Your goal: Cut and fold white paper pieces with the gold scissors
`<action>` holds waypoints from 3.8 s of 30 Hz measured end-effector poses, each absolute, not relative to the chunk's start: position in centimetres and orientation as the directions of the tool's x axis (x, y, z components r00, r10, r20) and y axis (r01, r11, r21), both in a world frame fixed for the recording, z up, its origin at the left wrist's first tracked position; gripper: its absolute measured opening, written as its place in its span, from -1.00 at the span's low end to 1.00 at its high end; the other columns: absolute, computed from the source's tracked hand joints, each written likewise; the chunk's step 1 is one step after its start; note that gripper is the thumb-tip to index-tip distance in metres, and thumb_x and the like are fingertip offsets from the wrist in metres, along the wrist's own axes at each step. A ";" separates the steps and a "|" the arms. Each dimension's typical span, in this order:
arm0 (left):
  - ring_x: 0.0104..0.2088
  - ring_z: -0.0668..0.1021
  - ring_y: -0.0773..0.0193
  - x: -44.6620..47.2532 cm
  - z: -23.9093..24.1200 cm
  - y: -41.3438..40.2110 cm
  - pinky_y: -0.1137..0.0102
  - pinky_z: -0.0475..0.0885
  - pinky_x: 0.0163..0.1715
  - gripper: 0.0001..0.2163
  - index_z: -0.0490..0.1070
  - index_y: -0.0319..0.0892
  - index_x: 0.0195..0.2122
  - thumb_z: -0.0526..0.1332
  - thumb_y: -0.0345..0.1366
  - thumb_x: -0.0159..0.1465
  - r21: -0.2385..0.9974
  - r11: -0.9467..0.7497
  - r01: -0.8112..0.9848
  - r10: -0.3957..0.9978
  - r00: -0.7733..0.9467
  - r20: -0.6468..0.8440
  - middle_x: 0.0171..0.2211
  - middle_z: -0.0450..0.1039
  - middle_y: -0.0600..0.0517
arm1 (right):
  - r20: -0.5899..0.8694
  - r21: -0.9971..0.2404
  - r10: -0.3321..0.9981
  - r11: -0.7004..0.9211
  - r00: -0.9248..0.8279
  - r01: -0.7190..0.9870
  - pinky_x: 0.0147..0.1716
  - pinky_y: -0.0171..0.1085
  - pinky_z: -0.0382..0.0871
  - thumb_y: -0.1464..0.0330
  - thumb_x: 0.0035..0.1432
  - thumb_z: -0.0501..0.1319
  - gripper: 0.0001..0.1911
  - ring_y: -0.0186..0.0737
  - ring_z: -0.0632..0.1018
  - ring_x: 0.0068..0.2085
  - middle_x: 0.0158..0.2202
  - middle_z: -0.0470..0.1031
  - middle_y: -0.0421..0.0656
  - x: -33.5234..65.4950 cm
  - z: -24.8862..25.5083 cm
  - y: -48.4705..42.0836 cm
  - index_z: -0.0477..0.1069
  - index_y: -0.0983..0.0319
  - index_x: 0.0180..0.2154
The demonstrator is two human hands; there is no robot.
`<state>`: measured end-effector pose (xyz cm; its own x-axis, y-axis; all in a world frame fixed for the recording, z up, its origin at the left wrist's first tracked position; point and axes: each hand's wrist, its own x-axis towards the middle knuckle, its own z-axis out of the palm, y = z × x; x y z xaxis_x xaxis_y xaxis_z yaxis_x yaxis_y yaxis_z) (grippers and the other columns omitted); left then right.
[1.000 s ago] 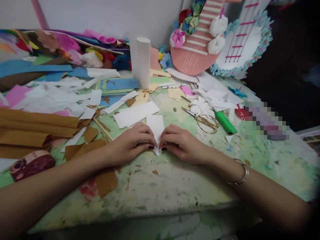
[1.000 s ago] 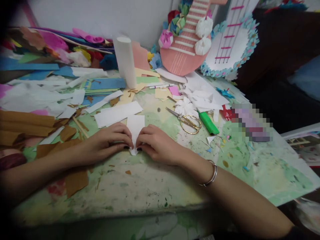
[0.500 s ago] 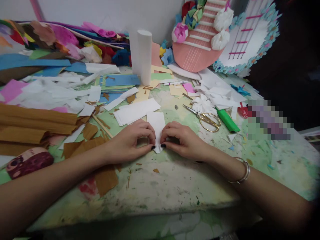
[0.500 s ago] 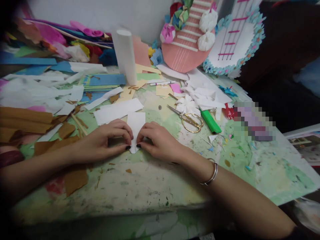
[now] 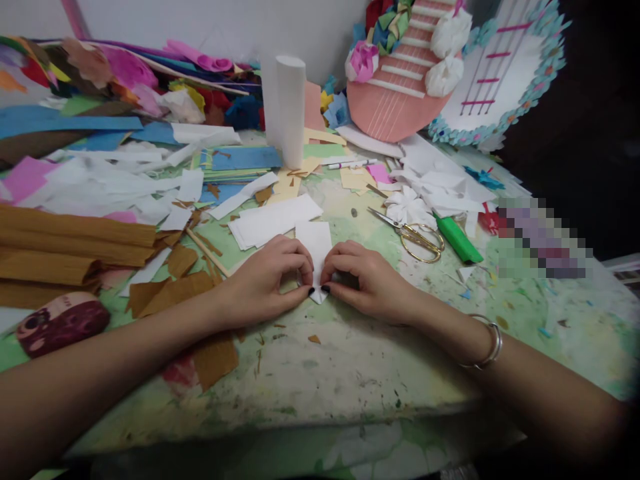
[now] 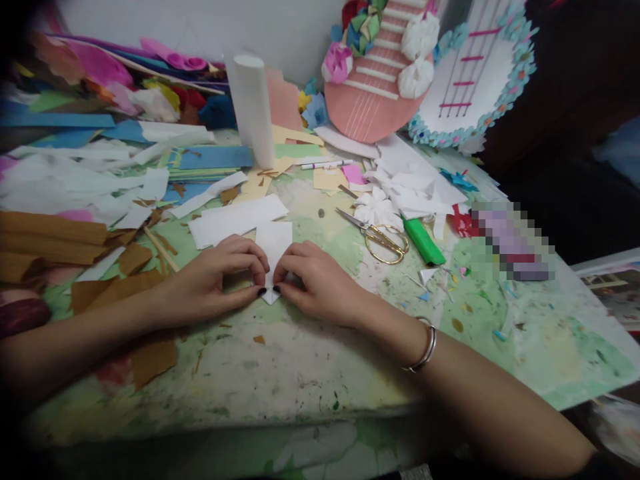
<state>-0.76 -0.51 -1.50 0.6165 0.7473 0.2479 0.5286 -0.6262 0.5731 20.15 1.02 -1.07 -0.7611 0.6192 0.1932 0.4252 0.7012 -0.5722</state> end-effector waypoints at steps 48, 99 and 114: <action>-0.17 0.42 0.23 -0.6 -1.8 -0.8 0.29 0.33 -0.13 -0.93 0.45 -0.18 -0.38 0.18 -0.40 0.18 0.544 -0.660 0.518 0.734 0.598 0.322 -0.25 0.42 -0.02 | 0.222 -0.626 0.618 0.683 -0.754 0.376 -0.13 -0.22 0.26 0.55 0.13 0.12 -0.84 -0.23 0.35 -0.17 -0.25 0.28 -0.12 20.1 -1.3 1.0 0.43 0.23 -0.30; -0.23 0.44 0.12 -0.2 -1.7 -4.6 0.21 0.41 -0.26 -0.77 0.44 -0.29 -0.14 0.03 -0.43 0.29 -0.002 -0.827 0.563 0.523 0.770 0.365 -0.37 0.43 -0.10 | 0.143 -0.699 0.736 0.549 -0.662 0.458 -0.31 -0.33 0.20 0.48 -0.02 0.26 -0.88 -0.33 0.33 -0.33 -0.31 0.28 -0.19 20.3 -1.4 1.8 0.33 0.24 -0.39; -0.16 0.47 -0.07 0.6 -1.4 -7.1 0.08 0.37 -0.28 -0.70 0.44 -0.26 -0.07 0.03 -0.48 0.23 -0.240 -0.670 0.703 0.623 0.708 0.333 -0.30 0.48 -0.18 | 0.092 -0.715 0.756 0.503 -0.648 0.485 -0.35 -0.33 0.19 0.53 -0.06 0.27 -0.90 -0.37 0.32 -0.38 -0.38 0.28 -0.22 20.5 -0.8 2.3 0.38 0.27 -0.44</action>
<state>0.65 -7.06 -1.38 0.7076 0.6232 0.3329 0.7028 -0.6698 -0.2398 20.53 2.26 -0.81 -0.6481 0.7560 0.0918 0.4853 0.5029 -0.7153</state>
